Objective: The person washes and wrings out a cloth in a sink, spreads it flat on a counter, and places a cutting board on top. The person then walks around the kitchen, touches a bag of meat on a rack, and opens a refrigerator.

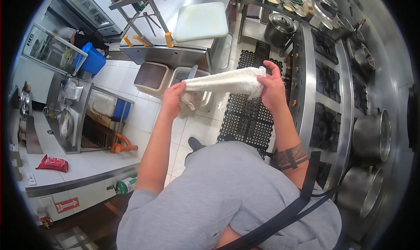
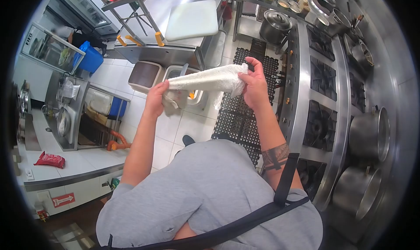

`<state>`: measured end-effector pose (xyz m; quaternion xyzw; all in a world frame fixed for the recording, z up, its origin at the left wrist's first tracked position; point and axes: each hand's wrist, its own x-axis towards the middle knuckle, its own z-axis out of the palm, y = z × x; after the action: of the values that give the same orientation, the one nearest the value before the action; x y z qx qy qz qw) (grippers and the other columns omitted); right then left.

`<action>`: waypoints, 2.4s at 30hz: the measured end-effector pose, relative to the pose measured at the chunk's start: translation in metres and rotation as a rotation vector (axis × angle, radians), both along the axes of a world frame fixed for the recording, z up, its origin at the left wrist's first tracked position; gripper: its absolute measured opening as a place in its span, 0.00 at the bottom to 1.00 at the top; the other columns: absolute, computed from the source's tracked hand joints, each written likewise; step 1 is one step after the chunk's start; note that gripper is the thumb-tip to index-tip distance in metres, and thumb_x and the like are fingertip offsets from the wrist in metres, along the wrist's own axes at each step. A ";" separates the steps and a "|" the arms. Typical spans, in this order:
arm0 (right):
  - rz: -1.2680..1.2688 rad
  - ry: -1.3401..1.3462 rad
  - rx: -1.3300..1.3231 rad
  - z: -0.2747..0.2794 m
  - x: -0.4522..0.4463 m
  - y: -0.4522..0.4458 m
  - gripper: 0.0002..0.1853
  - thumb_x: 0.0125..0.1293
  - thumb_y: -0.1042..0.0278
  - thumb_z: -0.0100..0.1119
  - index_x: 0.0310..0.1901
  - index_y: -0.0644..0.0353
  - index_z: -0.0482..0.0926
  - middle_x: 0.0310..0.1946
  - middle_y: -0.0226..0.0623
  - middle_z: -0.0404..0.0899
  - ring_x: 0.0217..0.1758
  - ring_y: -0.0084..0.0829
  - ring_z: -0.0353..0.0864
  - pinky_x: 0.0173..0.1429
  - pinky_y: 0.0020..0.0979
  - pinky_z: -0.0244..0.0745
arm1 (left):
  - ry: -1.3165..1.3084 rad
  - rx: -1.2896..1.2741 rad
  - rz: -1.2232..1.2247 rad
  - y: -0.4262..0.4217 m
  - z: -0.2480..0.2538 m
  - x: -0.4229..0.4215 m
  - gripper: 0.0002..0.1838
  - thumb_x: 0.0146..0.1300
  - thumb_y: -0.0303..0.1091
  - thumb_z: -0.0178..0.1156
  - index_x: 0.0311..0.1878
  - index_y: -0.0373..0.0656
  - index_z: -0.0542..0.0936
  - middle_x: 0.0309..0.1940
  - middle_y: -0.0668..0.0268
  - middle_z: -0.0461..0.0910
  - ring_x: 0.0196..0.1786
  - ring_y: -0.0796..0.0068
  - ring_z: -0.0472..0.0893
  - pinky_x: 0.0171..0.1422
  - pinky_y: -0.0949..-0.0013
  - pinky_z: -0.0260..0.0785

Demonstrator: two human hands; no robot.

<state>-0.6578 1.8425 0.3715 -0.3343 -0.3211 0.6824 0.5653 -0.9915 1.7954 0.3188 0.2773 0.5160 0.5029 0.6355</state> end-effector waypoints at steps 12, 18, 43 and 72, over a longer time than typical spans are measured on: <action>-0.097 -0.398 0.041 -0.009 0.027 0.013 0.12 0.58 0.82 0.60 0.45 0.66 0.81 0.38 0.31 0.83 0.37 0.21 0.80 0.45 0.25 0.75 | 1.182 0.290 0.145 0.003 0.005 -0.015 0.20 0.67 0.47 0.61 0.38 0.36 0.85 0.36 0.52 0.81 0.39 0.61 0.80 0.47 0.64 0.70; 0.089 -0.724 0.145 -0.004 0.028 0.014 0.17 0.53 0.81 0.60 0.47 0.66 0.82 0.40 0.36 0.82 0.44 0.28 0.81 0.52 0.29 0.74 | 0.538 0.065 0.086 0.004 0.010 -0.021 0.17 0.69 0.45 0.61 0.43 0.37 0.83 0.36 0.63 0.83 0.41 0.71 0.82 0.48 0.69 0.74; 0.242 -1.455 0.770 0.080 0.039 -0.005 0.10 0.59 0.76 0.59 0.43 0.63 0.82 0.38 0.42 0.82 0.43 0.43 0.82 0.50 0.36 0.77 | 1.123 0.336 -0.394 -0.020 -0.015 0.059 0.26 0.55 0.40 0.70 0.58 0.47 0.79 0.54 0.59 0.76 0.57 0.58 0.77 0.62 0.62 0.69; -0.060 -0.477 0.071 0.024 0.067 0.016 0.04 0.62 0.70 0.64 0.35 0.59 0.79 0.30 0.28 0.81 0.32 0.20 0.80 0.35 0.22 0.74 | 0.305 0.152 -0.107 0.032 0.062 0.019 0.13 0.65 0.35 0.65 0.44 0.34 0.84 0.35 0.70 0.83 0.35 0.84 0.77 0.44 0.77 0.70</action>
<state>-0.5906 1.8590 0.3954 -0.4752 -0.4595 0.5553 0.5047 -0.9724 1.8269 0.3805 0.4245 0.5514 0.4580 0.5531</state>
